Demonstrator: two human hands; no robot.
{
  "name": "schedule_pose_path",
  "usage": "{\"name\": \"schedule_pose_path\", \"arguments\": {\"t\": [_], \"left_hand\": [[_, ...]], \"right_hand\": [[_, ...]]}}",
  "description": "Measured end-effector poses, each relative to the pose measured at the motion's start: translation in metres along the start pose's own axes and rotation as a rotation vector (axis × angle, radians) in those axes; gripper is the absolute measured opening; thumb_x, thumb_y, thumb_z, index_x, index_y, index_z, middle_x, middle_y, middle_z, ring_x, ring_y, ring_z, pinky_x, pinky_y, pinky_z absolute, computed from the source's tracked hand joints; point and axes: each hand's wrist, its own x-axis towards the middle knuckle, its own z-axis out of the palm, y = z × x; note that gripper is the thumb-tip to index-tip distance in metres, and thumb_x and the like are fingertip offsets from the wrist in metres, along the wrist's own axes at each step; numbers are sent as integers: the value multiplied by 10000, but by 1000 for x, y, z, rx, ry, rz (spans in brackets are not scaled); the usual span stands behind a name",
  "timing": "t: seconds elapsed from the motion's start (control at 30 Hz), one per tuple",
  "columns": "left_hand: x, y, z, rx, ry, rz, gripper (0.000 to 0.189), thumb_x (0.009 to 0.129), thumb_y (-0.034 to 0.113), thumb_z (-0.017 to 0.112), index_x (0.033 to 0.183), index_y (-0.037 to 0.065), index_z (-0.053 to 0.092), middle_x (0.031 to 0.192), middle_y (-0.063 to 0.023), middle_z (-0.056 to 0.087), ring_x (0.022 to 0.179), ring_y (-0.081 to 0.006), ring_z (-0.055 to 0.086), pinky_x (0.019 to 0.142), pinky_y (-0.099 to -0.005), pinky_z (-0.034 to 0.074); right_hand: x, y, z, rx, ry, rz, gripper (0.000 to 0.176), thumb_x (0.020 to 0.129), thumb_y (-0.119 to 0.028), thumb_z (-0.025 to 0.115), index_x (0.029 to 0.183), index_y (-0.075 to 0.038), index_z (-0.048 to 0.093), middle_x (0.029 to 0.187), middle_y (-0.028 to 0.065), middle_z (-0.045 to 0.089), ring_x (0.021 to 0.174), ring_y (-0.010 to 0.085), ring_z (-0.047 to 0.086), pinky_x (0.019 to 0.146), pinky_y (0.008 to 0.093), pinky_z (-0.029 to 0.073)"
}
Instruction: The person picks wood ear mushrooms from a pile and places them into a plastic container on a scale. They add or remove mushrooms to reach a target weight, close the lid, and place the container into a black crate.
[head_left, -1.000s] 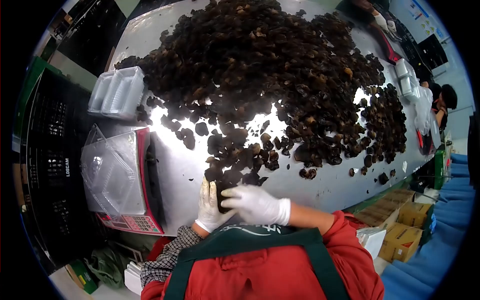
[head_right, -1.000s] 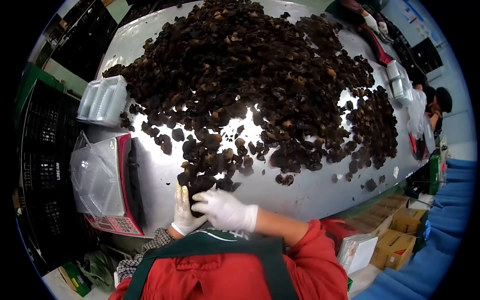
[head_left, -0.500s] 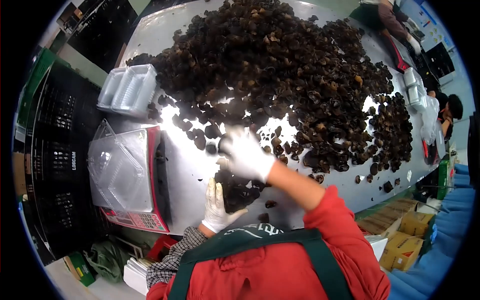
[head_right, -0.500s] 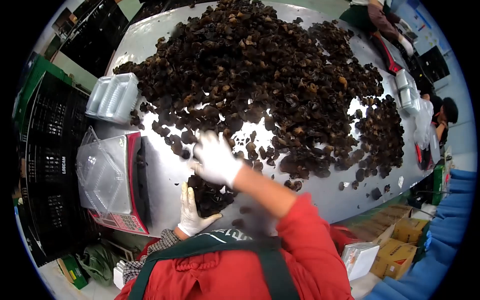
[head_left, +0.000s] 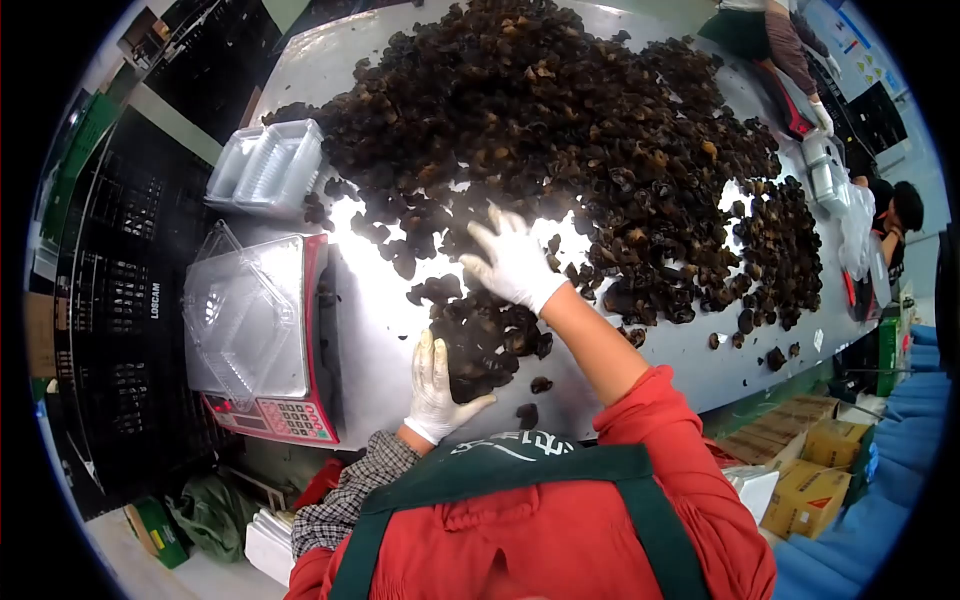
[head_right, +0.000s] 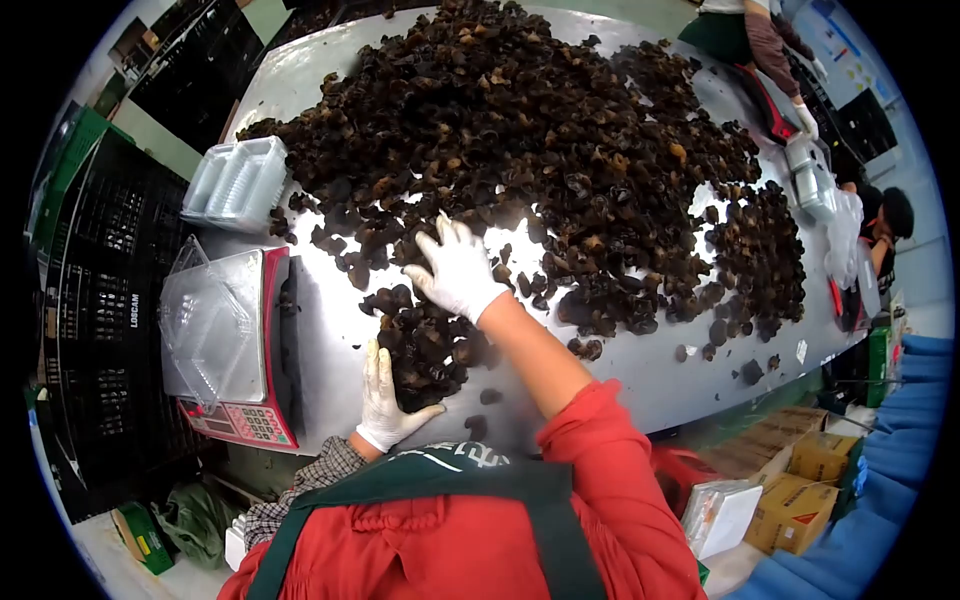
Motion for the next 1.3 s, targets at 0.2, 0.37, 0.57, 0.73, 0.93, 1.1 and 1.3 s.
{"name": "schedule_pose_path", "arguments": {"t": [0.2, 0.37, 0.57, 0.73, 0.93, 1.1, 1.3], "left_hand": [[-4, -10, 6, 11, 63, 78, 1180, 570, 425, 835, 1425, -38, 165, 1440, -307, 193, 1335, -472, 224, 1086, -564, 220], [-3, -8, 6, -23, 81, 146, 1221, 559, 479, 829, 1445, -9, 145, 1449, -308, 180, 1332, -472, 229, 1080, -562, 227], [7, -2, -10, -52, 46, 197, 1291, 517, 527, 840, 1449, -4, 123, 1447, -319, 156, 1330, -480, 216, 1072, -576, 220], [44, -7, -19, 110, -148, 54, 1353, 465, 603, 819, 1472, 52, 104, 1474, -316, 62, 1389, -467, 29, 1064, -658, 51], [31, -1, -29, 30, -276, 281, 1092, 528, 536, 820, 1389, 48, 359, 1374, -195, 343, 1298, -414, 299, 1071, -531, 264], [1, -1, -26, -65, -128, 327, 1063, 538, 531, 811, 1383, 64, 365, 1379, -213, 320, 1293, -397, 306, 1049, -544, 271], [4, -6, -23, 50, -76, 273, 1158, 550, 621, 775, 1431, 57, 279, 1439, -238, 241, 1352, -418, 226, 1085, -605, 156]], "right_hand": [[-106, -65, -18, 99, -211, -251, 404, 832, -427, 571, 982, -53, 599, 1243, 234, 493, 1125, 354, 458, 948, 490, 349], [-148, -67, -42, 251, -94, -255, 242, 798, -284, 659, 898, -69, 611, 1111, 139, 578, 1011, 294, 533, 827, 396, 457], [-96, -18, -64, 172, 78, -6, 192, 822, -188, 639, 938, -34, 627, 1005, 123, 605, 932, 307, 565, 813, 389, 468], [-87, -4, -28, 36, 12, -21, 433, 841, -308, 612, 1182, -48, 557, 1143, 169, 561, 1103, 347, 490, 936, 446, 399], [-160, -43, -44, 182, -65, -197, 399, 735, -229, 679, 1095, -79, 595, 1140, 110, 530, 1108, 311, 485, 931, 444, 385], [-165, -47, -57, 280, 90, -224, 168, 742, -145, 674, 885, -65, 635, 922, 80, 588, 875, 273, 571, 753, 381, 470], [-85, -17, -31, 91, 41, 65, 145, 811, -150, 624, 927, -65, 642, 910, 128, 605, 855, 323, 591, 748, 392, 490]]}}
